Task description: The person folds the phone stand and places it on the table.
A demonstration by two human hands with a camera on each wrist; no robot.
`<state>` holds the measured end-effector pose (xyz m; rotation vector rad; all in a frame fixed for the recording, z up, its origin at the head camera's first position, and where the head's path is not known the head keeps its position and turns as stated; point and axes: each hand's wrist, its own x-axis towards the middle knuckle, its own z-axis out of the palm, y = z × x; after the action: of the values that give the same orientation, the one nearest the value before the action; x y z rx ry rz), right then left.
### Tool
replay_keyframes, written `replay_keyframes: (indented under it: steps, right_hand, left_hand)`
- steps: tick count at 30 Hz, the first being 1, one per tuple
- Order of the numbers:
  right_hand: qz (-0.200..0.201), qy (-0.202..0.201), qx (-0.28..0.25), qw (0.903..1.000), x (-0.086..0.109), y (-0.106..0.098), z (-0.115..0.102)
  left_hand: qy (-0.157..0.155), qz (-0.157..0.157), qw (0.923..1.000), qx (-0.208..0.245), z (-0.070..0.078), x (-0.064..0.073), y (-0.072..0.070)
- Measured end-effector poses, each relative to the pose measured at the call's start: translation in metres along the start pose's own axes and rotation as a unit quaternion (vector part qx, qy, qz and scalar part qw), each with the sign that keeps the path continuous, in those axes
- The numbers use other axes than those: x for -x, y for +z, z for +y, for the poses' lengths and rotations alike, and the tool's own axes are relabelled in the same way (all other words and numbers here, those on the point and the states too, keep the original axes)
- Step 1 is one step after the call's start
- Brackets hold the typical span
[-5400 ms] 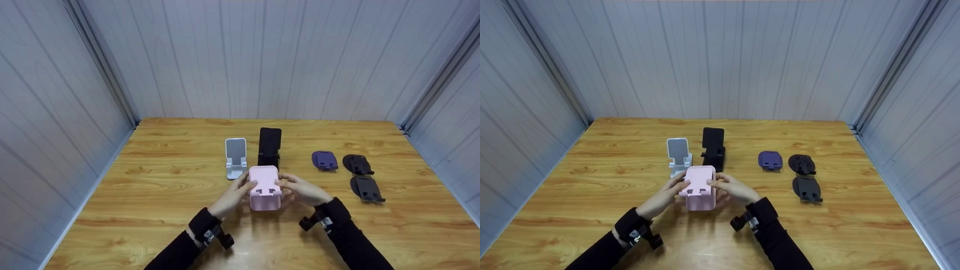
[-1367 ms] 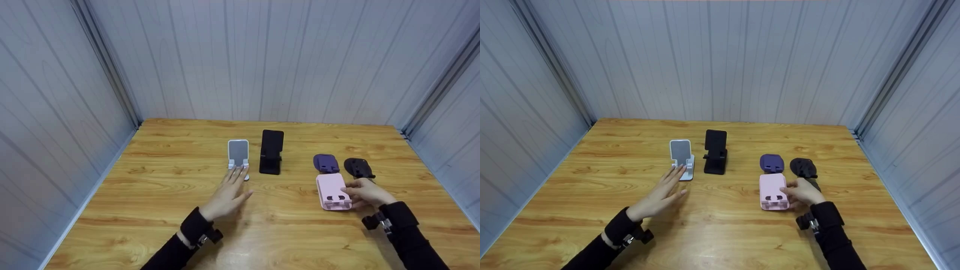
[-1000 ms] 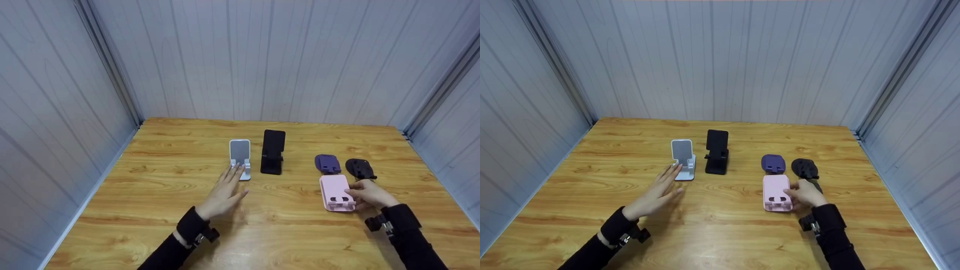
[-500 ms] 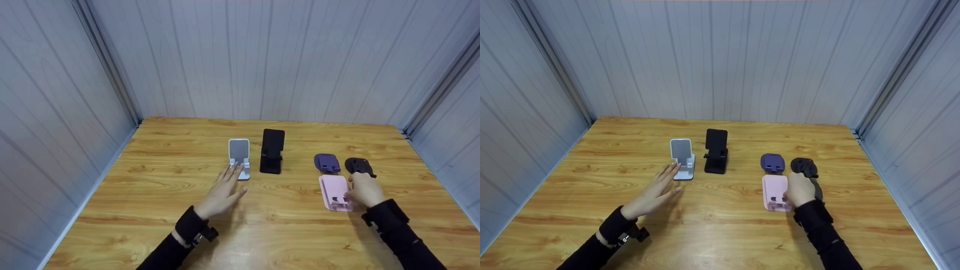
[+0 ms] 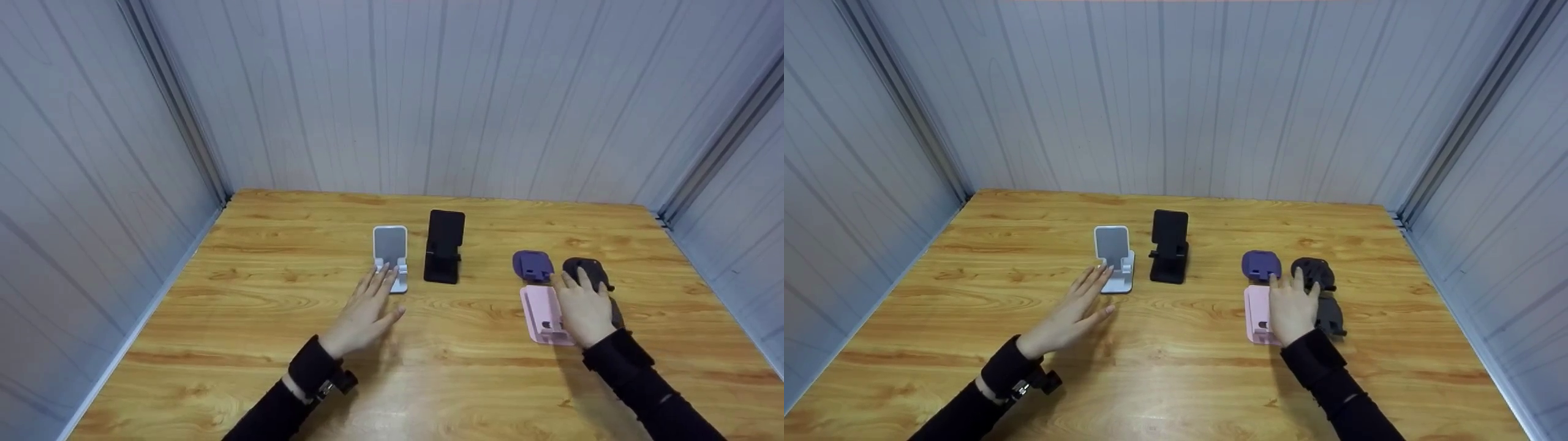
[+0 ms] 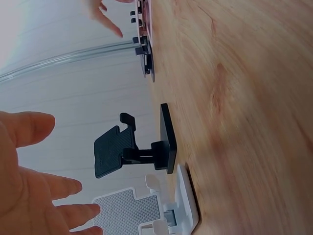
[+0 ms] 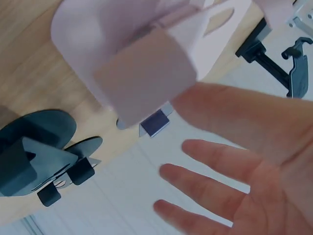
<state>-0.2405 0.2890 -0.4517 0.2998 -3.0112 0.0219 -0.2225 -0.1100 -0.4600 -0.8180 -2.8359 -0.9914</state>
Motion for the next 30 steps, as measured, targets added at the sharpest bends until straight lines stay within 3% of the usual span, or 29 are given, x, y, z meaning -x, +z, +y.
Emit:
replay_keyframes:
  steps: [5,13,21,26,30]
  right_hand:
    - [-0.003,-0.004,-0.003,1.0000,0.001,0.005,-0.008]
    - [0.072,-0.045,-0.002,0.9963,-0.002,0.003,-0.025]
    - [0.068,-0.061,-0.036,0.9952,-0.019,0.000,-0.042]
    - [0.080,-0.076,-0.060,0.9921,-0.034,0.002,-0.052]
    - [0.063,-0.076,-0.076,0.9922,-0.044,0.002,-0.060]
  left_hand:
    - [0.012,0.009,0.9998,-0.016,0.002,-0.004,0.003]
    - [0.026,0.022,0.9975,-0.062,0.011,-0.015,0.007]
    - [0.025,0.028,0.9849,-0.169,0.029,-0.029,0.017]
    - [0.028,0.041,0.9776,-0.204,0.037,-0.040,0.024]
    - [0.025,0.044,0.9736,-0.223,0.042,-0.048,0.030]
